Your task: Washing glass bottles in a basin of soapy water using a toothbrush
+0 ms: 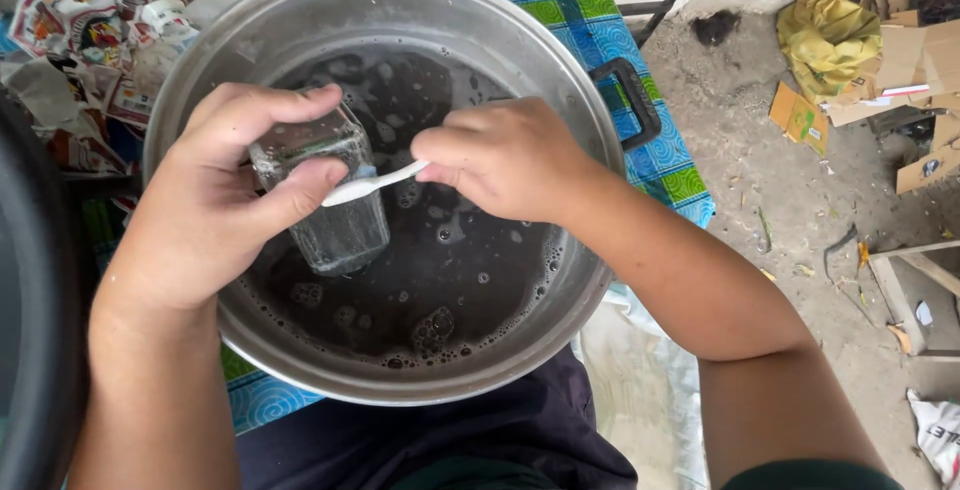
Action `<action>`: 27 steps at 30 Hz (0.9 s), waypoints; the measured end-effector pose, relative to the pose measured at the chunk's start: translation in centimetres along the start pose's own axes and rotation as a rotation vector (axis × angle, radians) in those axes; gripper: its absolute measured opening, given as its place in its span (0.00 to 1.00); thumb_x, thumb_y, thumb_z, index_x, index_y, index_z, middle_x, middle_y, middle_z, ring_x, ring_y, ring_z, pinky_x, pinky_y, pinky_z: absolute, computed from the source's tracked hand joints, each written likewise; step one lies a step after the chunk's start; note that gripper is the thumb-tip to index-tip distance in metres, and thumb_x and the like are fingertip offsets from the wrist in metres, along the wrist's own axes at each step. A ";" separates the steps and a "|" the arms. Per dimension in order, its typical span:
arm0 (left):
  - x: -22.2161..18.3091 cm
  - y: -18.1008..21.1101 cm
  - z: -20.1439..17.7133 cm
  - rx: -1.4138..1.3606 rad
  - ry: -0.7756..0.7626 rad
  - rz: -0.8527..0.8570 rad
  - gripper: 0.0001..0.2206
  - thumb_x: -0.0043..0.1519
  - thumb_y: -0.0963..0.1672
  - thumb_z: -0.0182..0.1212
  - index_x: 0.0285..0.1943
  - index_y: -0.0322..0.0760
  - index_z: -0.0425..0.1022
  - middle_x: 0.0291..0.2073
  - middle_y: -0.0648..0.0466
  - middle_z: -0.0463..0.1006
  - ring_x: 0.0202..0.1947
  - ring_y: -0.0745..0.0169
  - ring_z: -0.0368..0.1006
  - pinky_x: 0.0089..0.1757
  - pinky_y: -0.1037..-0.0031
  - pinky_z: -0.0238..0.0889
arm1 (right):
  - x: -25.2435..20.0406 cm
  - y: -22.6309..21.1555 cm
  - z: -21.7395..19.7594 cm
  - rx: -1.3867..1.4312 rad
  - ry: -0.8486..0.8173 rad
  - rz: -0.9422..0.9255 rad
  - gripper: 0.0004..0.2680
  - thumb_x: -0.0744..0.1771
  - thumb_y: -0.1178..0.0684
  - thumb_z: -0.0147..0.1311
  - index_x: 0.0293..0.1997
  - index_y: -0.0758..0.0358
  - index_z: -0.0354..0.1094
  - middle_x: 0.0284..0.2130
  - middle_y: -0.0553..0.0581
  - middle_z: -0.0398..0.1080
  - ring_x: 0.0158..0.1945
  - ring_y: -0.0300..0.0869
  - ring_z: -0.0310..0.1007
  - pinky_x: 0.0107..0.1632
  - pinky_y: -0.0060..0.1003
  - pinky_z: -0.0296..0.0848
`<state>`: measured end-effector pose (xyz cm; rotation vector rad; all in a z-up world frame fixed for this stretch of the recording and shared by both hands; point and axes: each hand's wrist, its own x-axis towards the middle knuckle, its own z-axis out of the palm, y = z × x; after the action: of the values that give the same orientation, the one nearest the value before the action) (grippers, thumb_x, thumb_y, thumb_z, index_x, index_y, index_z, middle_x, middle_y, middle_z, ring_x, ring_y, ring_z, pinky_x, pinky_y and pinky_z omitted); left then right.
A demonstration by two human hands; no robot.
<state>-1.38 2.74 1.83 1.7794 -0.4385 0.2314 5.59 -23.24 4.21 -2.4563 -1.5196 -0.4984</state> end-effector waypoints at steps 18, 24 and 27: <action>-0.1 -0.3 0.2 -0.075 -0.004 -0.004 0.35 0.49 0.35 0.71 0.67 0.36 0.61 0.56 0.46 0.71 0.57 0.55 0.67 0.58 0.67 0.60 | -1.7 7.8 5.1 0.623 -0.892 1.198 0.08 0.70 0.54 0.45 0.46 0.70 0.68 0.29 0.60 0.70 0.28 0.46 0.70 0.36 0.45 0.80; -0.2 -1.4 0.3 0.020 0.092 -0.119 0.41 0.46 0.39 0.75 0.69 0.31 0.54 0.53 0.40 0.74 0.54 0.49 0.73 0.55 0.65 0.63 | 2.8 3.0 0.9 1.266 -0.571 0.936 0.08 0.71 0.54 0.41 0.43 0.68 0.64 0.37 0.70 0.75 0.45 0.57 0.81 0.47 0.43 0.83; -0.3 -1.6 0.3 0.094 0.121 -0.100 0.38 0.52 0.42 0.75 0.68 0.29 0.54 0.54 0.39 0.74 0.51 0.49 0.74 0.51 0.67 0.66 | 3.8 0.2 -2.2 1.338 -0.272 0.708 0.07 0.72 0.54 0.41 0.45 0.65 0.64 0.37 0.66 0.74 0.38 0.50 0.79 0.42 0.41 0.82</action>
<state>-1.00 2.83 0.18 1.8622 -0.2552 0.2913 6.99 -20.95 7.78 -1.6923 -0.5140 0.7667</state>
